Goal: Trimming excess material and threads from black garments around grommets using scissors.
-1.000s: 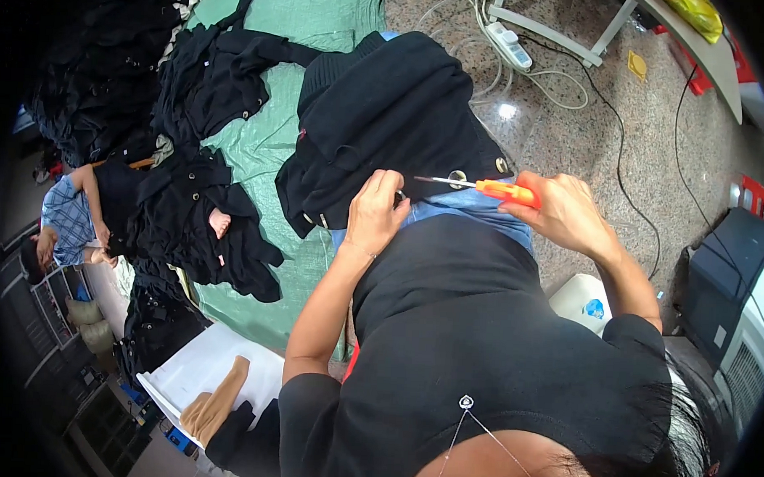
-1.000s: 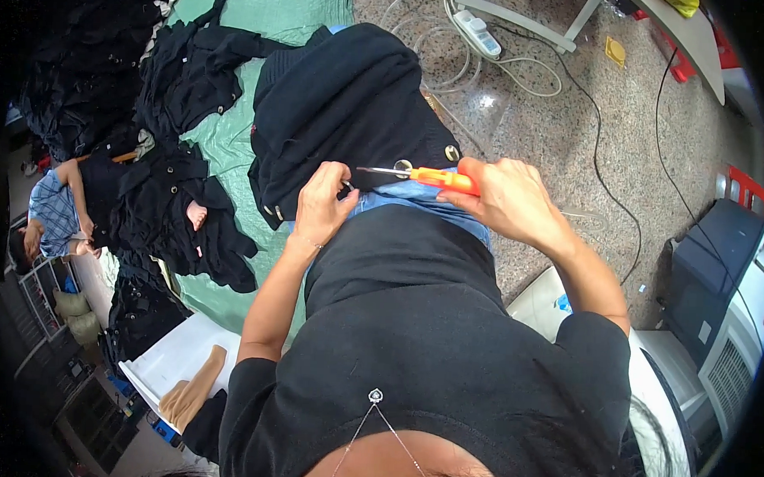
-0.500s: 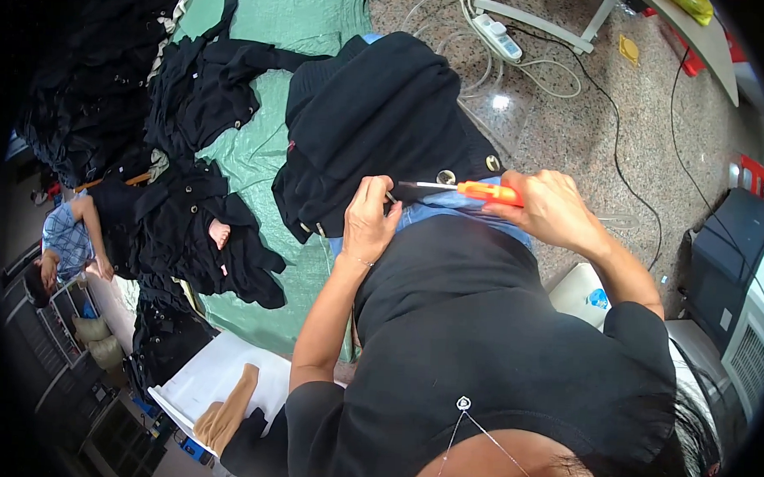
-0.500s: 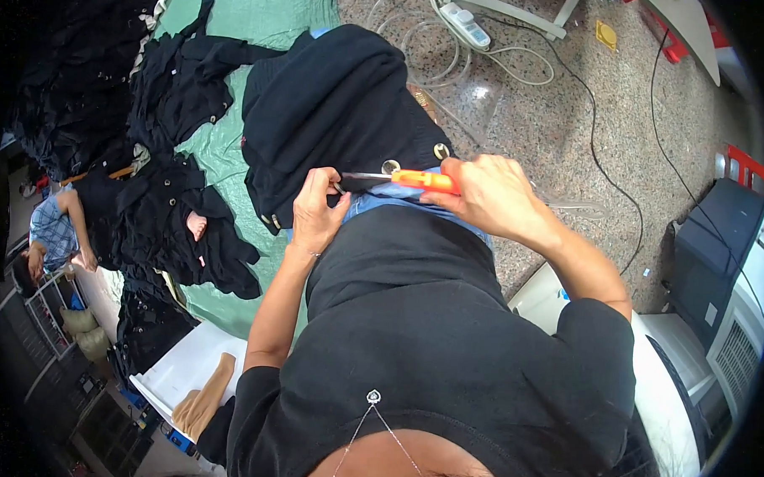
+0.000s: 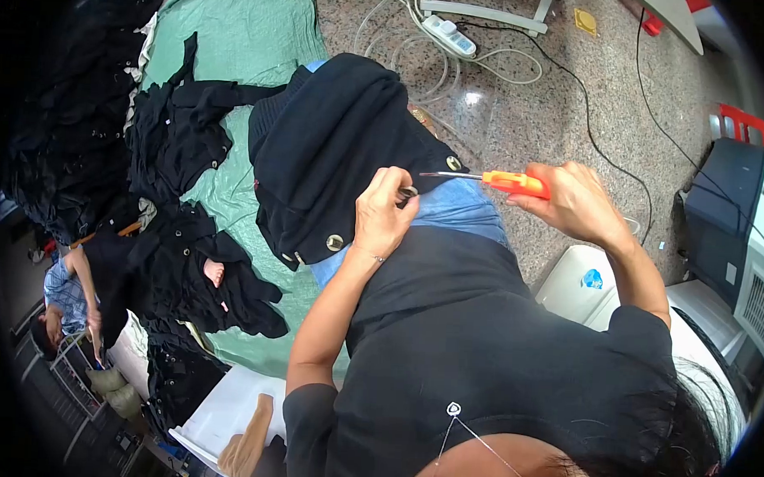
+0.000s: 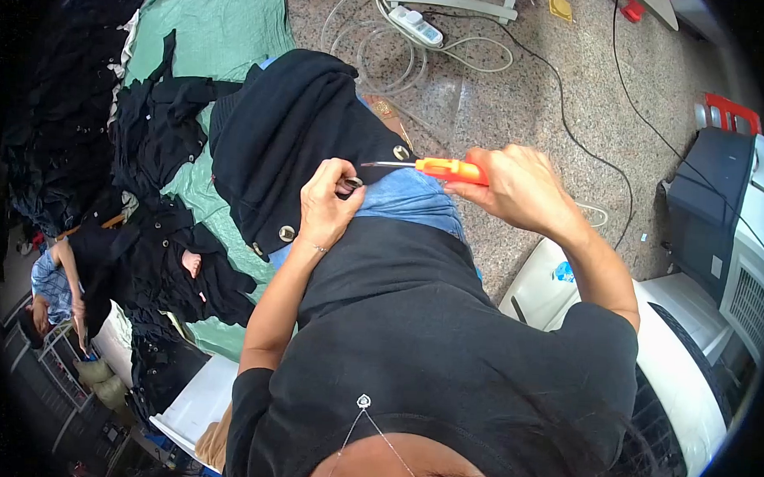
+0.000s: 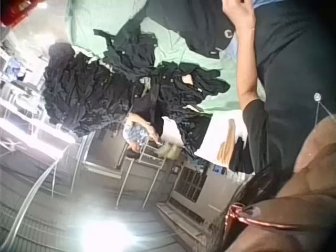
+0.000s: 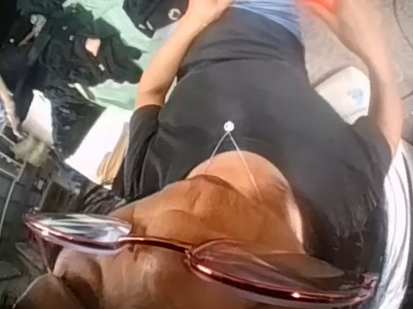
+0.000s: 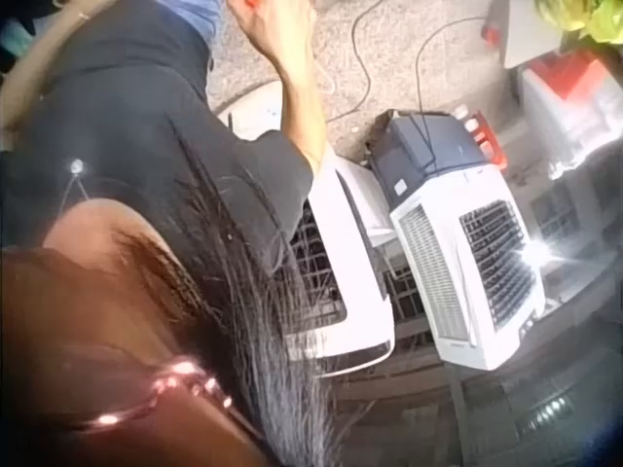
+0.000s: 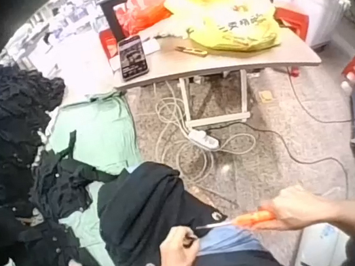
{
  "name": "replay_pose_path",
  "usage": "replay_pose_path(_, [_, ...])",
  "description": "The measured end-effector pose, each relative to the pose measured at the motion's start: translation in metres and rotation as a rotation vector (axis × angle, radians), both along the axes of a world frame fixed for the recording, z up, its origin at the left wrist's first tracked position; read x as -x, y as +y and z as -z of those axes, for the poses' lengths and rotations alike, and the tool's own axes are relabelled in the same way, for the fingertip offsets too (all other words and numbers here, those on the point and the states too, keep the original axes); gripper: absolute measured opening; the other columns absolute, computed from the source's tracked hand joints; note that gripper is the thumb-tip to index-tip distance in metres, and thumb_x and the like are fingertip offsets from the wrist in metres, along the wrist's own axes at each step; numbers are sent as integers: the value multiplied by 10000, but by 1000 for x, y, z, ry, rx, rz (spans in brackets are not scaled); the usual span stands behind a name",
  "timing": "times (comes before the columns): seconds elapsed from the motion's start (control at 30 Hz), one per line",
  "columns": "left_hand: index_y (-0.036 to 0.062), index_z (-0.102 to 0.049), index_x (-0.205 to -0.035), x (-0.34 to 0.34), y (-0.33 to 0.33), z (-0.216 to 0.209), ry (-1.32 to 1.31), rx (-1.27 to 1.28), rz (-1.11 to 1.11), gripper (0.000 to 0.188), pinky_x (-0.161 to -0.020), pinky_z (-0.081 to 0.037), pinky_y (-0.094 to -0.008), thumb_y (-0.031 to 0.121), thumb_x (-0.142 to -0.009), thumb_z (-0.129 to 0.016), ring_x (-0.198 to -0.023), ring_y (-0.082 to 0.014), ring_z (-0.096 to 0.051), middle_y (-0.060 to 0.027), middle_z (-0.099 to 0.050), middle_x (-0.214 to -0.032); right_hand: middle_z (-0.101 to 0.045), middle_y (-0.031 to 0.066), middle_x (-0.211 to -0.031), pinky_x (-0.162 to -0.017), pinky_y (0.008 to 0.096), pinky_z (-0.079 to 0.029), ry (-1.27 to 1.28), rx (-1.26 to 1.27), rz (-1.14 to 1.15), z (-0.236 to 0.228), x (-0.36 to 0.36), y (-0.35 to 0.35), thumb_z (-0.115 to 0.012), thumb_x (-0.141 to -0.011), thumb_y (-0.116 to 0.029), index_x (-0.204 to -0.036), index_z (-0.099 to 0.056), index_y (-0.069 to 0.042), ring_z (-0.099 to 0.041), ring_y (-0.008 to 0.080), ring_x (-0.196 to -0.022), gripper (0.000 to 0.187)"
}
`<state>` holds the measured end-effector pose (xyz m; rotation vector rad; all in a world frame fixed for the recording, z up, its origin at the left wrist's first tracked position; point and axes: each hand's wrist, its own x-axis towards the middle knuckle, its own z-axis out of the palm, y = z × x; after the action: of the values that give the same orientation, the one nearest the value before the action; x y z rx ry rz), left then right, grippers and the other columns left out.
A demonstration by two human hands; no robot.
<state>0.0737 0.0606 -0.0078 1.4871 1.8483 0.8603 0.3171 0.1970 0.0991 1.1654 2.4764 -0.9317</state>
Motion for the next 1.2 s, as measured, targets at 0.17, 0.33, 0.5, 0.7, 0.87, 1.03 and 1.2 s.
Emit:
replay_pose_path(0.17, [-9,-566,-904,1,-7,8,-91,11,-60,245,-661,-540,-265,-83,-729,-720,-710,-153,-650,-86,-591,-871,-607,186,-607,-601,488,-466,52,-1,-30,9,3,0,-710,-862,-435,-856,-650,-50,-624,411,-643,390])
replay_pose_path(0.33, [-14,-565,-871,5,-7,9,-5,-28,24,237,-646,-525,-285,-112,-715,-715,-711,-167,-642,-89,-572,-854,-626,193,-633,-630,495,-482,4,27,-88,20,4,0,-694,-862,-474,-863,-661,-43,-647,397,-663,432])
replay_pose_path(0.5, [-4,-602,-872,9,-2,2,69,-27,111,245,-633,-508,-314,-71,-697,-760,-718,-190,-629,-80,-556,-882,-637,207,-677,-649,478,-478,56,79,130,11,-6,5,-706,-855,-474,-922,-680,-43,-651,401,-697,436])
replay_pose_path(0.7, [65,-652,-1042,-23,58,-17,329,-102,284,394,-744,-529,-404,272,-746,-811,-886,-304,-644,-100,-579,-997,-628,193,-663,-626,479,-464,-4,-37,221,13,-36,20,-693,-878,-439,-924,-667,-45,-642,399,-679,397])
replay_pose_path(0.87, [52,-615,-958,-34,72,12,381,137,379,315,-726,-535,-468,174,-725,-789,-849,-364,-659,-146,-584,-967,-624,200,-660,-632,489,-467,-35,-40,243,18,-44,21,-684,-878,-458,-914,-662,-41,-645,405,-696,419])
replay_pose_path(1.03, [53,-550,-894,-29,57,15,146,-12,249,339,-627,-501,-388,37,-673,-807,-681,-271,-610,-98,-550,-838,-621,206,-649,-666,507,-472,-35,13,164,25,-44,18,-683,-862,-506,-924,-685,-28,-643,412,-694,482])
replay_pose_path(1.2, [49,-531,-897,-29,49,21,89,23,233,351,-686,-496,-432,-15,-667,-790,-802,-349,-613,-125,-556,-863,-624,216,-662,-682,503,-483,-86,48,99,24,-42,27,-678,-851,-543,-889,-689,-19,-646,417,-722,526])
